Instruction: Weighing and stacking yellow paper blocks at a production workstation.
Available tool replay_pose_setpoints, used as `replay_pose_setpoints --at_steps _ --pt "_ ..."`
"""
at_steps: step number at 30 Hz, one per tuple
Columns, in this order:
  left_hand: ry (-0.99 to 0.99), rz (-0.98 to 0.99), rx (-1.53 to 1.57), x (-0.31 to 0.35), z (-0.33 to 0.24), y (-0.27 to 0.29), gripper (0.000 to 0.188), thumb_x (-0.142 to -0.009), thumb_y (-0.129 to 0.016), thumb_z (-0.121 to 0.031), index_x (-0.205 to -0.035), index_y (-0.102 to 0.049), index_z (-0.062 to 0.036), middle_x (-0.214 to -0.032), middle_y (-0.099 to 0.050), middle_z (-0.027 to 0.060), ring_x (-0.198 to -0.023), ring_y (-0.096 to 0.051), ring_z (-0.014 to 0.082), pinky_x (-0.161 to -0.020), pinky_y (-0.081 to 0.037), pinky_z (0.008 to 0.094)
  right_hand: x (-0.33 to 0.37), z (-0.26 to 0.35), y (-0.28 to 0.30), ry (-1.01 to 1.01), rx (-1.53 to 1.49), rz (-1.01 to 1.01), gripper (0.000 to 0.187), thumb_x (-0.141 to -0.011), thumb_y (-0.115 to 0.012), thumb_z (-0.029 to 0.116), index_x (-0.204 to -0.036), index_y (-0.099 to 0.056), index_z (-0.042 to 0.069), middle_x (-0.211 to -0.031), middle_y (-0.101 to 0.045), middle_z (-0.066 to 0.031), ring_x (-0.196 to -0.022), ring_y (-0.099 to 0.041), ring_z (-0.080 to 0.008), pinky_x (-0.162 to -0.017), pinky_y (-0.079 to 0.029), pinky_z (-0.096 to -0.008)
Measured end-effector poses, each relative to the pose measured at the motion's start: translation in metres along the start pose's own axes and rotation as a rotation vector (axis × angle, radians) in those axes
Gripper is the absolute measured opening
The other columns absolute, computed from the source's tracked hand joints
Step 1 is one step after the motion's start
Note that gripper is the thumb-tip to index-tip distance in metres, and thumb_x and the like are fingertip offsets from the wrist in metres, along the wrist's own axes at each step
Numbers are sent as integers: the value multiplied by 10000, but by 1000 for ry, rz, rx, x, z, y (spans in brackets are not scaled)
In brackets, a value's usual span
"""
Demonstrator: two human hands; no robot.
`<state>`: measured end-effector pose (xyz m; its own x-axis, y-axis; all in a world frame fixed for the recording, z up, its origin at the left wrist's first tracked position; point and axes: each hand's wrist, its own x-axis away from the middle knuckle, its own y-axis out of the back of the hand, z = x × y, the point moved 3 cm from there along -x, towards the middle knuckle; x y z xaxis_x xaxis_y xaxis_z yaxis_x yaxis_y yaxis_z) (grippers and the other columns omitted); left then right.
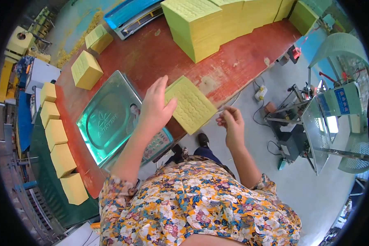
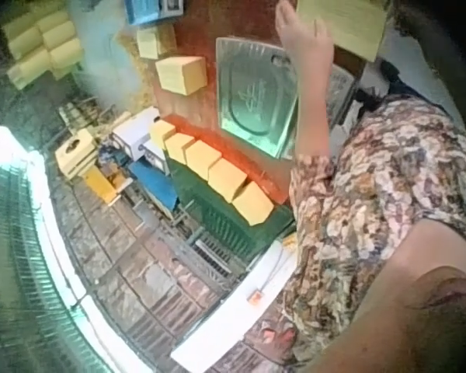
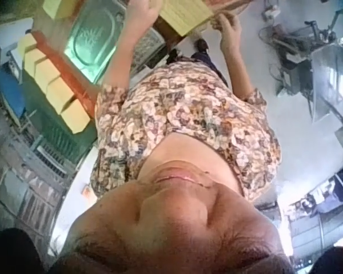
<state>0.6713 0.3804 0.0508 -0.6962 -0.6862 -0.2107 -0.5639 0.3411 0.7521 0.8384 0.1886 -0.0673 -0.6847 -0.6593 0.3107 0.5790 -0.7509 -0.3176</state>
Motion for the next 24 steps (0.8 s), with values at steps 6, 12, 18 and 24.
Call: replay_pose_setpoints --at_steps 6,12,18,24 --pt "286 261 -304 -26 25 -93 645 -791 -576 -123 -1390 -410 48 -1303 -517 309 -1212 -504 445 -1043 -410 486 16 -38 1 -429 -147 207 474 -911 -685 212 -1296 -510 -4 -1135 -632 -109 -972 -631 -185 -844 -520 -321" --pt "287 -24 -27 8 12 -105 649 -772 -597 -90 -1388 -428 24 -1298 -523 269 -1214 -512 414 -1040 -414 462 8 -16 1 -288 -76 277 476 -873 -722 141 -1283 -538 -14 -1193 -645 -88 -1052 -618 -173 -912 -498 -323" --pt "224 -211 500 12 -3 -84 634 -818 -600 -45 -1422 -409 -6 -1322 -536 158 -1236 -525 273 -1042 -416 384 -13 55 2 469 545 342 437 -785 -745 29 -1203 -616 44 -1047 -699 -119 -932 -674 -200 -826 -523 -322" --pt "335 -318 1025 19 7 -94 708 -894 -617 -24 -1518 -289 -84 -1362 -505 66 -1259 -480 169 -1091 -376 341 -52 63 -9 628 747 550 453 -771 -773 35 -1189 -600 37 -1124 -661 -157 -1044 -658 -249 -867 -525 -355"
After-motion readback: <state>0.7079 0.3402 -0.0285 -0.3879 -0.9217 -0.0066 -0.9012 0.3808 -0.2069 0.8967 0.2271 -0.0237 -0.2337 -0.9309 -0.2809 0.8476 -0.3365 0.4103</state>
